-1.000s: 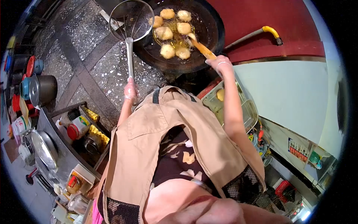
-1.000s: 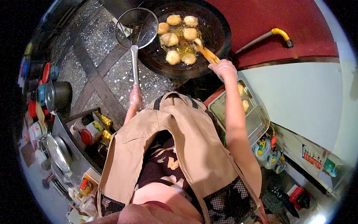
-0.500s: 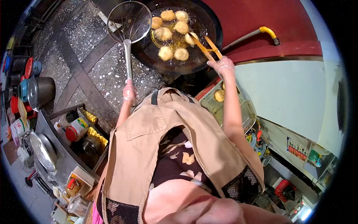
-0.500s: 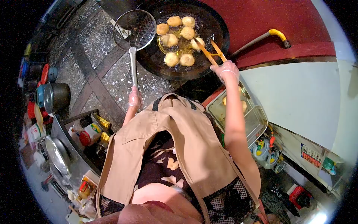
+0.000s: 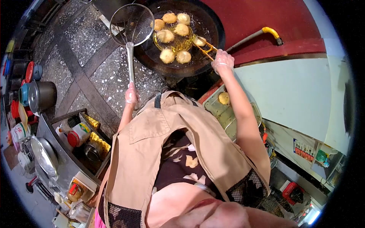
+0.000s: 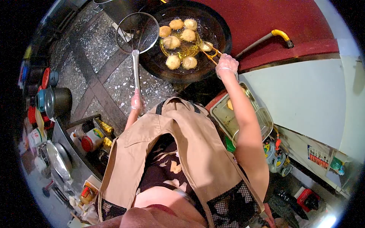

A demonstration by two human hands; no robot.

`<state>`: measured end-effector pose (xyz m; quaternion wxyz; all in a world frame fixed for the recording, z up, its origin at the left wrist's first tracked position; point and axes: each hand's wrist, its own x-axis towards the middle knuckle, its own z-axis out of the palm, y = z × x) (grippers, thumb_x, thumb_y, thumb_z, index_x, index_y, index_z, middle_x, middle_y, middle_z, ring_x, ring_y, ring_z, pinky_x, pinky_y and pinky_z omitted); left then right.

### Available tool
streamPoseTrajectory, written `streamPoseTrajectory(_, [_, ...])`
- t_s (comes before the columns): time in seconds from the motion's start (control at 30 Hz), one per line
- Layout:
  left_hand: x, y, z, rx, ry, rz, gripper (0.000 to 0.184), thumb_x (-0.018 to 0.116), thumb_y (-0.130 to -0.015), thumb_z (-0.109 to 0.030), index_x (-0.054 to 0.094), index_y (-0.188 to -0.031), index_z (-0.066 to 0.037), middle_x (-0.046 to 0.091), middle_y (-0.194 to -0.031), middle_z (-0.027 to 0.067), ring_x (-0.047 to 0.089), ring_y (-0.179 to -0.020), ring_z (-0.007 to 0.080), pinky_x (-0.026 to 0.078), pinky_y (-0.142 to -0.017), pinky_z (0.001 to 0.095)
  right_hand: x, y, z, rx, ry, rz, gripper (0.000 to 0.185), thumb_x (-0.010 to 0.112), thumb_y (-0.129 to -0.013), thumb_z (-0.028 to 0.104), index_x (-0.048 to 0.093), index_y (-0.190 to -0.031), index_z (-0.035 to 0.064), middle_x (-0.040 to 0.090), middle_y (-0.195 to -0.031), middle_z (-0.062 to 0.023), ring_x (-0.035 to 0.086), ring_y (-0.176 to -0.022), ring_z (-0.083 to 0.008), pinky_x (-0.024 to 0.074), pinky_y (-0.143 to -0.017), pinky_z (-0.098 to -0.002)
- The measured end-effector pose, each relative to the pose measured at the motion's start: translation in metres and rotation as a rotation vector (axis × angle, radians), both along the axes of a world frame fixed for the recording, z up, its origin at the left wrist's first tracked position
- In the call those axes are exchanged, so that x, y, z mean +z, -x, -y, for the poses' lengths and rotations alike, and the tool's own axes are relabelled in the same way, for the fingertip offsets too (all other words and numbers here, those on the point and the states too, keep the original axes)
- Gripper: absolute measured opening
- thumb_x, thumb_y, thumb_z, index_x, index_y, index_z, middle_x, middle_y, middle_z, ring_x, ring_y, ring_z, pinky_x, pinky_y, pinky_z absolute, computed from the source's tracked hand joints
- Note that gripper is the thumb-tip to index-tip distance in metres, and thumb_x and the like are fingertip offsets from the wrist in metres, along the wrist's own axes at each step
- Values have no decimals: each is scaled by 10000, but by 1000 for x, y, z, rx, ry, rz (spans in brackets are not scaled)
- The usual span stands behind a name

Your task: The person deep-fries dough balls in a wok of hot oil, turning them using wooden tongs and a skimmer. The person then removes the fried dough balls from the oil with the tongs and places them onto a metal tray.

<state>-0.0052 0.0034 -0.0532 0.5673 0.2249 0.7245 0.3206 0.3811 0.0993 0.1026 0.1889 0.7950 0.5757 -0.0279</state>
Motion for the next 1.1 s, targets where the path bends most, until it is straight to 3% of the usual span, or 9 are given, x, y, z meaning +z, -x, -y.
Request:
streamPoseTrajectory(0.6, [0,-1,0,-29,-58,-37,641,387,-813,-649,497,-553,-74,420,-435,31,428,-348,162,340,-344,306,-9,-29,4,114,-87,61,223,474,-835,123,532,-1044,72,600,-1017,-117,581,-970,-261,448,-807,-376])
streamPoseTrajectory(1.1, [-1,-2,-1,29,10,-10,645,404,-806,-643,503,-584,-45,417,-448,48,419,-345,170,339,-331,309,3,-26,0,104,-44,65,218,531,-815,131,540,-1023,66,605,-1020,-124,589,-967,-274,455,-808,-385])
